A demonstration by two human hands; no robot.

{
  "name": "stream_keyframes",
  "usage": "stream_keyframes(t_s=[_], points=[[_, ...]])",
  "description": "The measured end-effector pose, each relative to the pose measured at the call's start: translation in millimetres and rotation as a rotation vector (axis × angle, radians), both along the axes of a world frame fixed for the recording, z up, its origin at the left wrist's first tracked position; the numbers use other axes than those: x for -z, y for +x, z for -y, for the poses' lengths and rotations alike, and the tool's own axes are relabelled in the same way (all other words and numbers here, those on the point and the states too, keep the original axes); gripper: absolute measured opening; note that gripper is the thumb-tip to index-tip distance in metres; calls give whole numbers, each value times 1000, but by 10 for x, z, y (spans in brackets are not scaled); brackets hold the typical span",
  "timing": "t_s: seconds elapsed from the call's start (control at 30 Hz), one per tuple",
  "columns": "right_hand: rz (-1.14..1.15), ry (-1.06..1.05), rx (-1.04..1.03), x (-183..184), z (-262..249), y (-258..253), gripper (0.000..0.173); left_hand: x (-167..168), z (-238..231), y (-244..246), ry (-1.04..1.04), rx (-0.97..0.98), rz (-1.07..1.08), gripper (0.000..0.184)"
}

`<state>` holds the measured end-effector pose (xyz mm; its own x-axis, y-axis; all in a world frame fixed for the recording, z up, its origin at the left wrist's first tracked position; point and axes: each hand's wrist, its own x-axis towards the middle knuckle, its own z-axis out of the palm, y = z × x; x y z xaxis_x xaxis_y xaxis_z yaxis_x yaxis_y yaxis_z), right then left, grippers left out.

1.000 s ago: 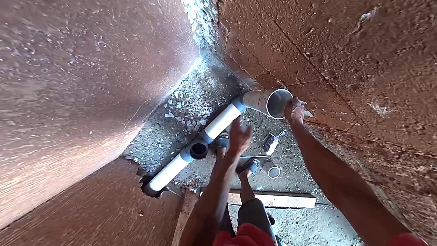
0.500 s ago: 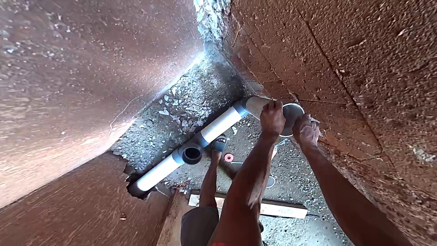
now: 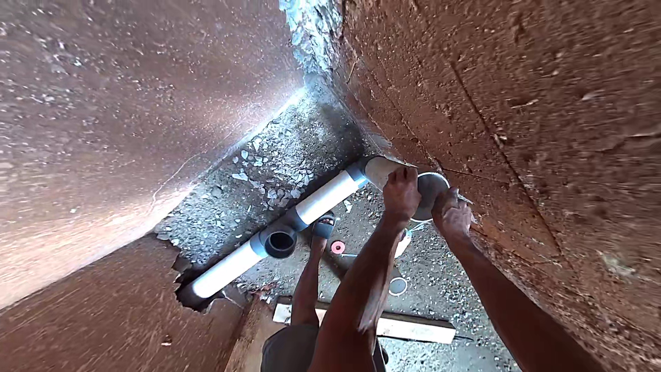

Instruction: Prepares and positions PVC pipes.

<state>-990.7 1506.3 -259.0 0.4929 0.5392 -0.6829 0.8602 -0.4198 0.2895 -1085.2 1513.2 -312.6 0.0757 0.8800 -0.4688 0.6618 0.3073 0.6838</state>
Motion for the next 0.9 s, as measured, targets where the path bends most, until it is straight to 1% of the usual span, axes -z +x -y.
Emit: stream_keyframes(t_s=[0.13, 0.27, 0.33, 0.43, 0.47, 0.57, 0.63, 0.7, 0.77, 0.83, 0.9], points=[[-8, 13, -15, 1, -14, 32, 49, -40, -71, 4, -66, 26, -23, 33], [16, -38, 4, -18, -139, -65, 50, -39, -150, -49, -88, 41, -15, 34], [11, -29, 9, 7, -74, -42, 50, 16, -77, -18, -60, 36, -17, 34], [-5, 52, -4, 121, 74, 69, 50, 73, 41, 53, 39, -34, -24, 32], [-2, 49, 6, 125, 109, 75, 51, 64, 75, 61, 39, -47, -16, 32], [12, -29, 22, 41, 32, -14, 50, 13, 8, -17, -72, 15, 21, 36], [17, -70, -12, -6, -129, -73, 51, -27, -136, -85, -118, 35, 14, 41], [21, -76, -24, 14, -150, -77, 51, -22, -173, -100, -105, 25, 13, 40], [24, -77, -23, 29, -4, 9, 51, -12, -35, -28, -99, 25, 5, 37], [10, -96, -39, 42, -101, 7, 51, -4, -103, -37, -57, -1, -4, 38], [-5, -139, -50, -18, -176, -25, 50, -21, -127, -61, -48, -12, -2, 36]])
